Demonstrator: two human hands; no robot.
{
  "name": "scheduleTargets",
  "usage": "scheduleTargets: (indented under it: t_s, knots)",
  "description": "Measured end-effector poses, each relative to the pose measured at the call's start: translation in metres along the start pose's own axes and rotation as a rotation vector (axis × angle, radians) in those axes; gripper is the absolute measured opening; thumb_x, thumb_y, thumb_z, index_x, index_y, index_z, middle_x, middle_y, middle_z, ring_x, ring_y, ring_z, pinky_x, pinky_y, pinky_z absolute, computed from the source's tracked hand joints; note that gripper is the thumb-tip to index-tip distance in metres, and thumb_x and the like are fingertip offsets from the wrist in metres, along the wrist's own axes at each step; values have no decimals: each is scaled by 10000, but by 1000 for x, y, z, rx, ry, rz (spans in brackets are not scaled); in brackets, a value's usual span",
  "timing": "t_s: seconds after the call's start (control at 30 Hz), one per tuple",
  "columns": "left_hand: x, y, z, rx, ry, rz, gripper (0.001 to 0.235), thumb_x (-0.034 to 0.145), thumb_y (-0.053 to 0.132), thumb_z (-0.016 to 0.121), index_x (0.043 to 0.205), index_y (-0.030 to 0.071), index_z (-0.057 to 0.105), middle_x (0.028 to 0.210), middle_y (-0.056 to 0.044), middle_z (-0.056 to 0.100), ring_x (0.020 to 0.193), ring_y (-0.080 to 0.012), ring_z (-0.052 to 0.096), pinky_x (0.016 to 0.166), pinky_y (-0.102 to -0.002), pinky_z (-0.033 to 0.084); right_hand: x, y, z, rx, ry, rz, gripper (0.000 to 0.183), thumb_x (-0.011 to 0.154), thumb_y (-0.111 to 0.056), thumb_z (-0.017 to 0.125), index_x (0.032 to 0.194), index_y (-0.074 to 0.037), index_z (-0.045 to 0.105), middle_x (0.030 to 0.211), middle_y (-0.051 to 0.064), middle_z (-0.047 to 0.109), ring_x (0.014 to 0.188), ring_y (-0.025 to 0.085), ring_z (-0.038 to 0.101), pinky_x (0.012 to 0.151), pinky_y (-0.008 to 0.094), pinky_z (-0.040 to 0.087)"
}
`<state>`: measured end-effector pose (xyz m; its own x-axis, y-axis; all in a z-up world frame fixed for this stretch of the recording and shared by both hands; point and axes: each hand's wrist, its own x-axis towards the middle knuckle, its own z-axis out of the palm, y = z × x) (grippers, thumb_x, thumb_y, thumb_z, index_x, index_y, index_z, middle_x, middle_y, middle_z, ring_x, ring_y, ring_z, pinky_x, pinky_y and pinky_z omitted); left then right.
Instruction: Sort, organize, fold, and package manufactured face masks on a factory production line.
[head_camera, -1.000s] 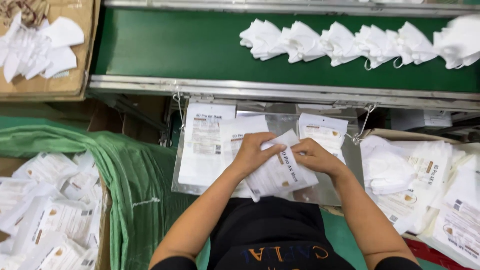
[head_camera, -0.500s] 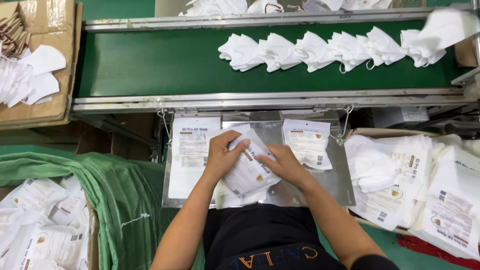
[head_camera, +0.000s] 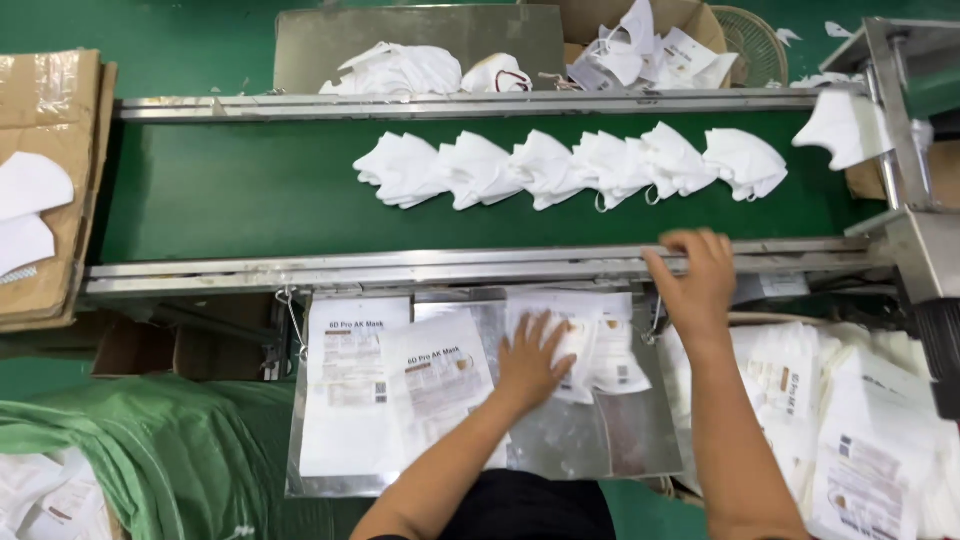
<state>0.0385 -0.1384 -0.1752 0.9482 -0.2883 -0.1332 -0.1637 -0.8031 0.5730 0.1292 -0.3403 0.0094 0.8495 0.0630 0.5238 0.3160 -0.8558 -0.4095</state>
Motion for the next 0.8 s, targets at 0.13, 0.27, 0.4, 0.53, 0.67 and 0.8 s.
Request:
scheduleTargets:
  t_s: [0.13, 0.27, 0.4, 0.53, 0.67, 0.8]
  knots:
    - [-5, 6, -9, -80, 100, 19, 646, 1010, 574, 477, 1579, 285, 382, 1671, -63, 293, 1534, -365, 200, 1145, -700, 210, 79, 11, 93, -174, -34, -313, 557, 768, -273, 888, 1215, -18, 674, 1228, 135, 640, 1155, 350, 544, 1034, 481, 439]
    - [-7, 3, -30, -142, -15, 35, 638, 990, 566, 510, 1553, 288, 403, 1657, -76, 293, 1528, -363, 197, 1152, -696, 185, 120, 50, 192, -339, -229, -269, 589, 707, -238, 826, 1205, 25, 654, 1226, 163, 650, 1106, 368, 570, 882, 477, 461]
    - [-10, -10, -28, -153, -20, 102, 642, 973, 563, 564, 1532, 266, 456, 1634, -83, 331, 1520, -366, 209, 1152, -699, 171, 148, 50, 223, -586, -447, -29, 166, 894, -144, 699, 1045, -76, 715, 1071, 119, 731, 1076, 329, 641, 944, 518, 465]
    - [-5, -7, -35, -164, 38, 114, 651, 938, 543, 636, 1510, 259, 505, 1621, -69, 365, 1506, -360, 241, 1136, -724, 207, 140, -22, 211, -278, -326, -112, 253, 870, -222, 739, 1009, -16, 690, 994, 202, 710, 952, 402, 647, 865, 516, 503]
    - [15, -34, -59, -377, 208, 214, 502, 880, 383, 757, 1318, 172, 633, 1435, -106, 545, 1329, -352, 469, 1017, -557, 438, 122, -32, 237, -254, -276, -211, 302, 813, -178, 718, 1057, -4, 683, 996, 232, 704, 904, 436, 668, 781, 521, 540]
    - [60, -122, -180, -658, 624, 65, 117, 962, 109, 592, 1034, 87, 681, 953, -109, 671, 848, -270, 675, 772, -379, 541, 162, -52, 218, 44, -325, 43, 257, 984, -165, 641, 1211, -66, 709, 1066, 222, 741, 993, 433, 714, 859, 518, 563]
